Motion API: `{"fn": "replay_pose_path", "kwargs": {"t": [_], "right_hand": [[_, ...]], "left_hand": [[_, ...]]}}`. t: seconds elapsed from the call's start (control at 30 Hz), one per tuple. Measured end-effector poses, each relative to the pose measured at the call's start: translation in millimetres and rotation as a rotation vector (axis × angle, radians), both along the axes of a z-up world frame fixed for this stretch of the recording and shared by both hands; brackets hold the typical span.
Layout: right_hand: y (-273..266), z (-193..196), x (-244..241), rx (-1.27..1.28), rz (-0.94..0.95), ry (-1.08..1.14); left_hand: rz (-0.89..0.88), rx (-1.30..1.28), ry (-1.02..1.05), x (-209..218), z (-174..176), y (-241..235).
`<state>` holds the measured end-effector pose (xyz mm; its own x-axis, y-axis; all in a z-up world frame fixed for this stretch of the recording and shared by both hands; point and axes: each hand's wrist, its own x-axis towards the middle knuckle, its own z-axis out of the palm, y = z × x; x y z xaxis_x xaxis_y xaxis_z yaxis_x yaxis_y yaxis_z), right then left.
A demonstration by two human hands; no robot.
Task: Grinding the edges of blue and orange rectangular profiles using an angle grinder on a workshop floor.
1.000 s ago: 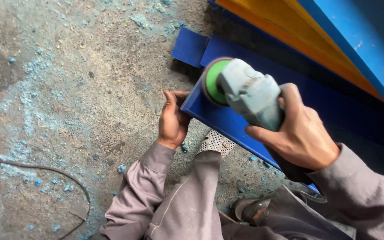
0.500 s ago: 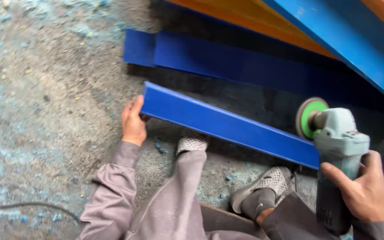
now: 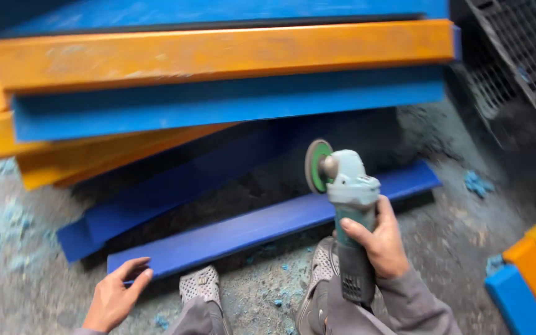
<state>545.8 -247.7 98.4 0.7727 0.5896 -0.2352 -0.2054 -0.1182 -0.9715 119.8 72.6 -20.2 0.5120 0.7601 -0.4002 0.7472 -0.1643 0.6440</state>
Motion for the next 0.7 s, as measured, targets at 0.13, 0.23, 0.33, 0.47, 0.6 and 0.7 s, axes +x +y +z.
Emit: {"fn": "replay_pose_path", "kwargs": {"t": [0.13, 0.23, 0.33, 0.47, 0.6, 0.7], "right_hand": [[-12.2, -10.1, -0.3, 0.074, -0.099, 0.128], [-23.4, -17.4, 4.4, 0.151, -0.208, 0.182], [-42.0, -14.0, 13.5, 0.219, -0.302, 0.204], [-70.9, -2.6, 9.2, 0.276, -0.471, 0.242], [-102.1, 3.5, 9.4, 0.362, -0.62, 0.245], [-117.0, 5.2, 6.7, 0.43, -0.687, 0.229]], "left_hand": [[-0.413, -0.04, 0.257, 135.8, 132.4, -17.6], [-0.958, 0.174, 0.191, 193.1, 114.6, -27.9], [-1.114, 0.171, 0.292, 235.8, 57.6, -49.6], [-1.001, 0.298, 0.348, 233.8, -21.4, -65.8], [-0.9, 0.409, 0.544, 228.8, -70.0, -48.5], [-1.008, 0.357, 0.544, 232.6, -98.5, -33.6]]}}
